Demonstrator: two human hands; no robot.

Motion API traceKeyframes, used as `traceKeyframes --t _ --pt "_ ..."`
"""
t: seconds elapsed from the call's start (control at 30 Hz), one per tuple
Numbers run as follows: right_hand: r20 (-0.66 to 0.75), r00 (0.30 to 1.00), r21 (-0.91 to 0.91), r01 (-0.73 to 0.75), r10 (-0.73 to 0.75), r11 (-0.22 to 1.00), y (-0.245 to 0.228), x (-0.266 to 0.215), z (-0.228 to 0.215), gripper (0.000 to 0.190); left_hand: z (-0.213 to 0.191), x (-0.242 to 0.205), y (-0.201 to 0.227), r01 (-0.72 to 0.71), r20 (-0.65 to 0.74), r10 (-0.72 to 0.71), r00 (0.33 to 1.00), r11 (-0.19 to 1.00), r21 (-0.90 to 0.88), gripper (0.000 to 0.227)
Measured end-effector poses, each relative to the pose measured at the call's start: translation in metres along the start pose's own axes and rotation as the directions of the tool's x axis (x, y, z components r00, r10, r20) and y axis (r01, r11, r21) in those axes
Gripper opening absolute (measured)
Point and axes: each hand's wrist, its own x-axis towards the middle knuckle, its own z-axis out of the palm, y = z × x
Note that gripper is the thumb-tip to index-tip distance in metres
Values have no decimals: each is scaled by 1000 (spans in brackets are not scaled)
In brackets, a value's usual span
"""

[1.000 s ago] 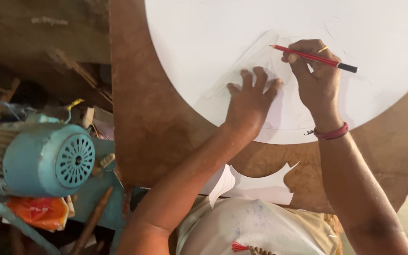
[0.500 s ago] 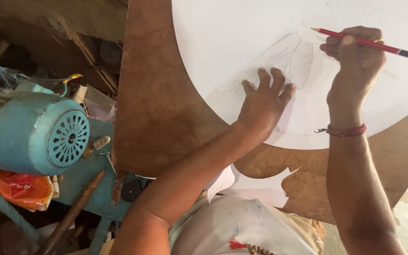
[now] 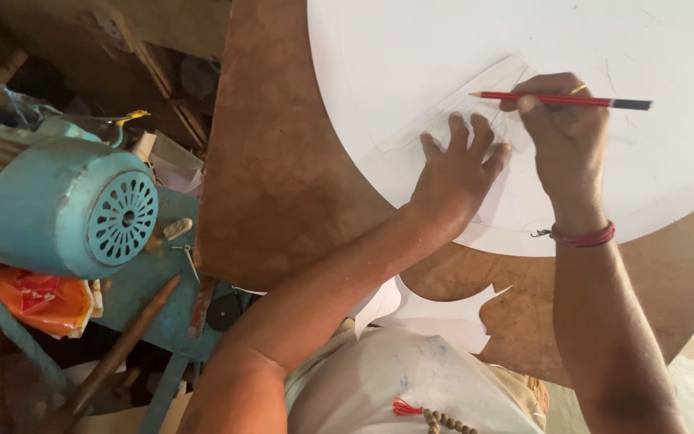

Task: Tracing and sketching designs onto a large circular board using paper leaf templates and a pencil.

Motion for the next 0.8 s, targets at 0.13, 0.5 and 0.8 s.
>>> traceKeyframes --t 0.13,0.5,0.8 --pt "53 996 -129 -63 70 990 2 11 5 10 4 1 0 6 -7 -6 1000 1000 -30 69" --pt "88 993 -62 -75 81 995 12 1 14 11 16 -14 -3 15 -139 -30 990 994 -110 52" --pt "-32 999 54 -4 6 999 26 -10 11 23 -11 -40 -25 -81 -154 27 988 932 -354 70"
